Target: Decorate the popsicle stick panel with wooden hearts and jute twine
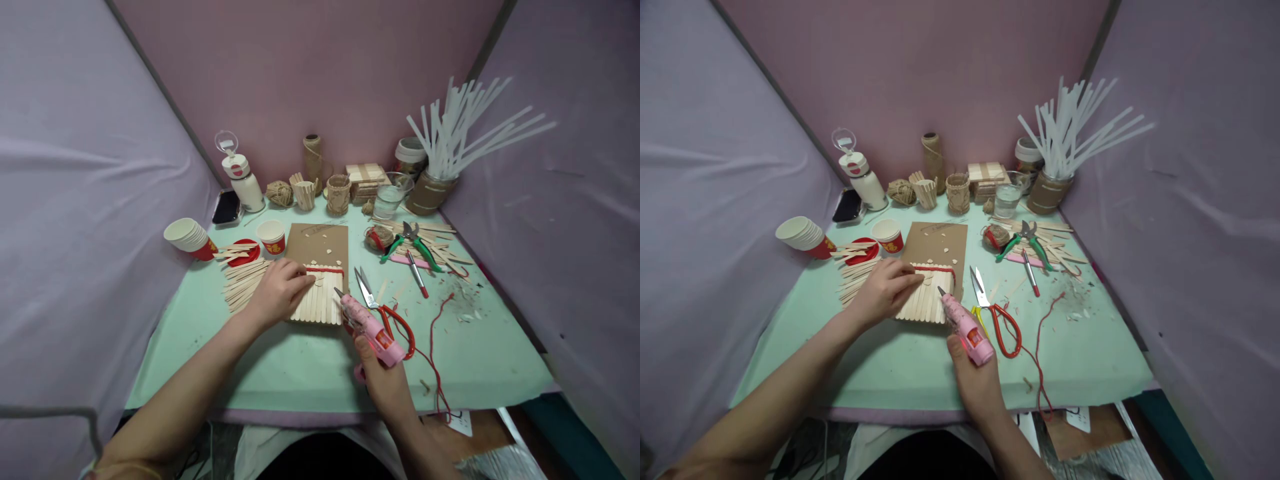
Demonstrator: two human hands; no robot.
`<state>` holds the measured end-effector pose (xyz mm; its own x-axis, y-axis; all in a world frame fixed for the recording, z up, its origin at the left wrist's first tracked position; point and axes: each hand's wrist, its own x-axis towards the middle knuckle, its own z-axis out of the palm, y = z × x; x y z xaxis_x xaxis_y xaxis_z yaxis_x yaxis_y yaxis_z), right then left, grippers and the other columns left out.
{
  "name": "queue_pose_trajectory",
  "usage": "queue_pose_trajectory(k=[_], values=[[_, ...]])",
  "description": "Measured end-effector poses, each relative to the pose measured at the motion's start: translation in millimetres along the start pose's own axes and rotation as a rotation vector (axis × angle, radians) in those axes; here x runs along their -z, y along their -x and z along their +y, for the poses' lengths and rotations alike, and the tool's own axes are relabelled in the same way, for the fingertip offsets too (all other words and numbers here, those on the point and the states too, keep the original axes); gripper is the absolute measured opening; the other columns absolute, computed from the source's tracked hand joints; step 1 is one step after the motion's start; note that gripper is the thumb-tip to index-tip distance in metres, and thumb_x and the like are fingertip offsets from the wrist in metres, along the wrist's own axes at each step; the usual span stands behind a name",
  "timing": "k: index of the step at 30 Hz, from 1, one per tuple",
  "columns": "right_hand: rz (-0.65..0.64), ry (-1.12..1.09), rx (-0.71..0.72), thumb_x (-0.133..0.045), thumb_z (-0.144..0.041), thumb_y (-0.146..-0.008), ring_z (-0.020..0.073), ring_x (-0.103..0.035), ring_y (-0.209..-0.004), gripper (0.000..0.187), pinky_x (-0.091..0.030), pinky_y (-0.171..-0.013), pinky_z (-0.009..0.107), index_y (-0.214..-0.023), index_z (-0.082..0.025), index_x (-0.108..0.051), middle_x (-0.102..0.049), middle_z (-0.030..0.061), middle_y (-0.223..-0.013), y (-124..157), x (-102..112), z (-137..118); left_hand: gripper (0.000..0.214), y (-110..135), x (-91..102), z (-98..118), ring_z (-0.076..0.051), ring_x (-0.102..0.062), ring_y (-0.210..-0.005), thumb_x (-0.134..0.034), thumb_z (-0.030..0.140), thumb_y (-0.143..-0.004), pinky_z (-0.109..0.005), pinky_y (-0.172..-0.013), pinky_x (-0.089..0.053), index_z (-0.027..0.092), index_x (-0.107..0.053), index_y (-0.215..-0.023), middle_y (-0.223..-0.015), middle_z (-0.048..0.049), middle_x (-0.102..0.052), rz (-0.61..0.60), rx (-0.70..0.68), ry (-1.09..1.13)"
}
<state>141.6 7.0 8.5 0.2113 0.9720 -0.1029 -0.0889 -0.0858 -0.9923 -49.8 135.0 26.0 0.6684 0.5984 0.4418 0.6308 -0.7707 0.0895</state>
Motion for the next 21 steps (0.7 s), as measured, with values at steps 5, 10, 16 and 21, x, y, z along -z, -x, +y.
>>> queue_pose_trajectory(k=[5, 10, 16, 21], values=[[0.006, 0.011, -0.007, -0.061, -0.044, -0.083, 0.0291, -0.069, -0.093, 0.044, -0.059, -0.069, 0.037, -0.118, -0.019, -0.069, -0.074, 0.0070, -0.085, -0.1, 0.5, -1.5, 0.020, -1.7, 3.0, 1.2, -0.021, -0.054, -0.085, -0.051, 0.022, -0.094, -0.037, -0.073, -0.042, 0.018, -0.071, -0.097, -0.090, -0.0086, -0.069, -0.010, -0.043, -0.077], [0.020, 0.021, -0.007, -0.062, -0.044, -0.082, 0.0289, -0.070, -0.089, 0.041, -0.059, -0.065, 0.036, -0.115, -0.020, -0.070, -0.074, 0.0068, -0.082, 0.2, 0.7, -1.1, 0.022, -1.5, 4.4, 3.2, -0.021, -0.055, -0.087, -0.049, 0.022, -0.095, -0.037, -0.075, -0.042, 0.019, -0.069, -0.103, -0.093, -0.0087, -0.069, -0.035, -0.036, -0.067], [0.024, 0.014, -0.004, -0.062, -0.045, -0.081, 0.0283, -0.070, -0.085, 0.041, -0.058, -0.061, 0.035, -0.112, -0.019, -0.071, -0.072, 0.0062, -0.076, -0.5, 1.1, 2.2, 0.022, -1.7, 5.0, 3.2, -0.021, -0.055, -0.087, -0.049, 0.024, -0.096, -0.037, -0.076, -0.043, 0.019, -0.069, -0.102, -0.094, -0.0091, -0.068, -0.056, -0.022, -0.050], [0.026, 0.025, -0.017, -0.063, -0.045, -0.080, 0.0272, -0.070, -0.080, 0.044, -0.058, -0.059, 0.034, -0.115, -0.019, -0.071, -0.073, 0.0055, -0.075, -0.8, 2.2, 1.3, 0.020, -3.6, 6.1, 3.5, -0.021, -0.056, -0.086, -0.050, 0.024, -0.095, -0.036, -0.075, -0.044, 0.019, -0.069, -0.101, -0.094, -0.0088, -0.069, -0.046, -0.012, -0.029]])
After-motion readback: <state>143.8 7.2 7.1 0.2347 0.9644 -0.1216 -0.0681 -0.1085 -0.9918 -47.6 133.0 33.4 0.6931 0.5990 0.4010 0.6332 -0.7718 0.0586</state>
